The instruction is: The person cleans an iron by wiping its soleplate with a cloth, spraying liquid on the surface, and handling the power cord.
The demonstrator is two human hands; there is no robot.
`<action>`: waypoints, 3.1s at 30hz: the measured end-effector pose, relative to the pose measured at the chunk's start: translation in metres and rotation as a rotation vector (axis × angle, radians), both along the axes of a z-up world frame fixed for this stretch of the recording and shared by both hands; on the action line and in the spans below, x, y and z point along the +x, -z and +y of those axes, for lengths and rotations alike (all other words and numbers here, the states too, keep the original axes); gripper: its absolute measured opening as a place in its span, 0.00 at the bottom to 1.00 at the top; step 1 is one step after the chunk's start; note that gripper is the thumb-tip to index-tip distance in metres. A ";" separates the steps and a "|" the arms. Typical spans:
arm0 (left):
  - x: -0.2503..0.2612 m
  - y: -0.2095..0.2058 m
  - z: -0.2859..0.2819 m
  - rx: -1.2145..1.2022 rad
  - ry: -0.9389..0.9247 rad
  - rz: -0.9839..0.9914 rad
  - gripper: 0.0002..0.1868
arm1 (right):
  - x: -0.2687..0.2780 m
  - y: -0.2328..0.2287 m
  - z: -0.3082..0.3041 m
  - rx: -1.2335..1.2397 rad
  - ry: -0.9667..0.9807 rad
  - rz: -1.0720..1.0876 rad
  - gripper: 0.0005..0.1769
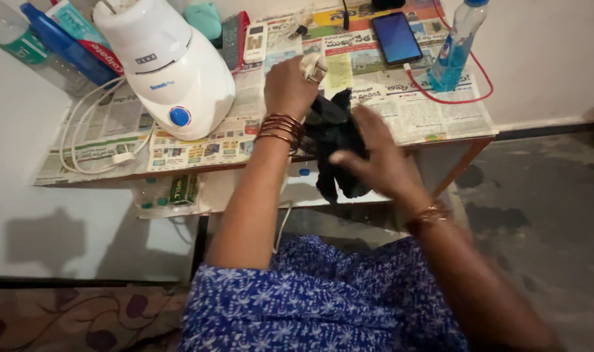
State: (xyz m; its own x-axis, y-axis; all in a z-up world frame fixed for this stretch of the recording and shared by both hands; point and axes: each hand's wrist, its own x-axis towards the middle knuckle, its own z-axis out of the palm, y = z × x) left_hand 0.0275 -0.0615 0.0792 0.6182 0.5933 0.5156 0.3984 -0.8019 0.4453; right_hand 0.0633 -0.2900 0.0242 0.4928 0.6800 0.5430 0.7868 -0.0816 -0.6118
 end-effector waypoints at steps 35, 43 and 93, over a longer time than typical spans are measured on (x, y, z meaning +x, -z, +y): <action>0.010 0.033 0.008 0.025 -0.014 -0.292 0.16 | 0.116 -0.003 -0.064 0.635 0.270 0.028 0.09; 0.008 0.031 0.006 -0.033 -0.013 -0.250 0.15 | -0.014 0.010 0.012 0.131 0.018 -0.135 0.37; 0.021 0.046 0.017 0.050 -0.197 -0.205 0.19 | -0.013 0.044 0.025 0.286 0.156 -0.362 0.24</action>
State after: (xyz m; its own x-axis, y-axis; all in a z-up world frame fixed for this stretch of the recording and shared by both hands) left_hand 0.0486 -0.0445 0.0328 0.3734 0.6621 0.6497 0.4542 -0.7412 0.4943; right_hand 0.0504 -0.2645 -0.0200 0.3221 0.4115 0.8526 0.9449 -0.0838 -0.3166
